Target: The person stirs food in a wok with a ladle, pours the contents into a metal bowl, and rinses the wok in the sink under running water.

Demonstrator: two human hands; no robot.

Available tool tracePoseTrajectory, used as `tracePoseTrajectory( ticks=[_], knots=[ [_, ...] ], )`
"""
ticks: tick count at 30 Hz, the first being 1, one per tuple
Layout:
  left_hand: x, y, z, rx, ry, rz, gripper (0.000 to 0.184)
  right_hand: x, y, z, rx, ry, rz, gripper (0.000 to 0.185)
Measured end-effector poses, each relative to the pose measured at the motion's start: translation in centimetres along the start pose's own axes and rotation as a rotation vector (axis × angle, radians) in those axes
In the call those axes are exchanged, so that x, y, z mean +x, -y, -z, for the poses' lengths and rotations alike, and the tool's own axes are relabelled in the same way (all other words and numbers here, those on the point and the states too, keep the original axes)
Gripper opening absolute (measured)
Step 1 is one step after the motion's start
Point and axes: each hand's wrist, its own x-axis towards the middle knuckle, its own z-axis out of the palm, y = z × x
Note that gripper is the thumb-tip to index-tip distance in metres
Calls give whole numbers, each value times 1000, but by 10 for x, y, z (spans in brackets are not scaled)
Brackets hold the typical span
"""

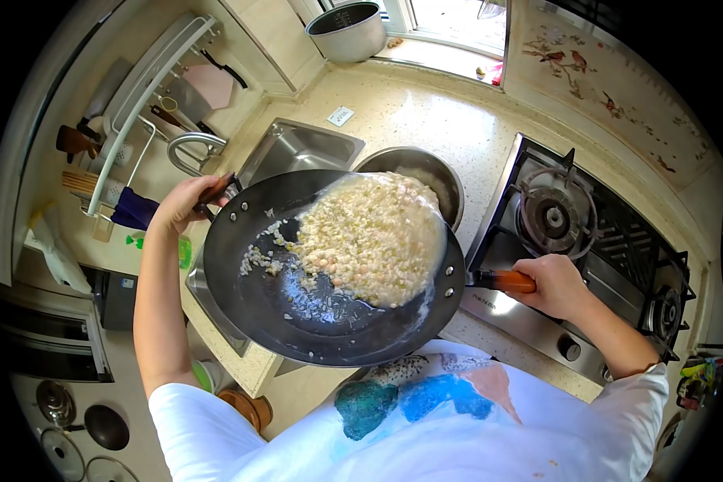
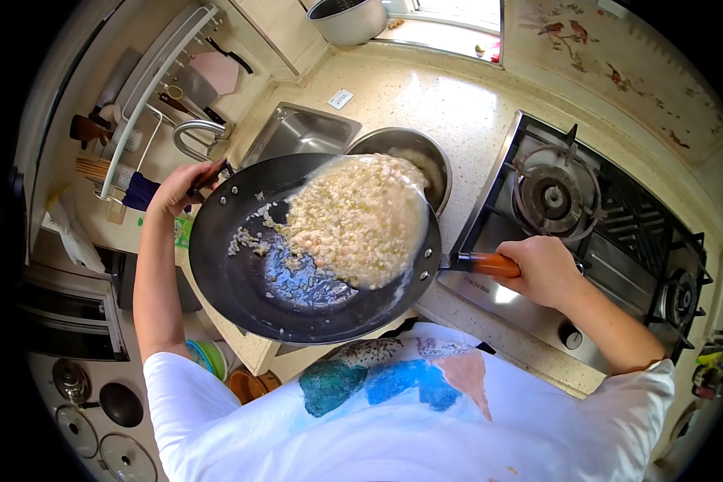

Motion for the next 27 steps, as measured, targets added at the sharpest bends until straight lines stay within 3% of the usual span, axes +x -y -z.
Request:
tracePoseTrajectory(
  ticks=[15,27],
  knots=[
    [30,-30,5,52,19,36,20,5,-17,-9,211,57,-33,20],
    [72,-61,1,-97,162,-8,32,5,-32,-29,484,128,-92,24]
  ],
)
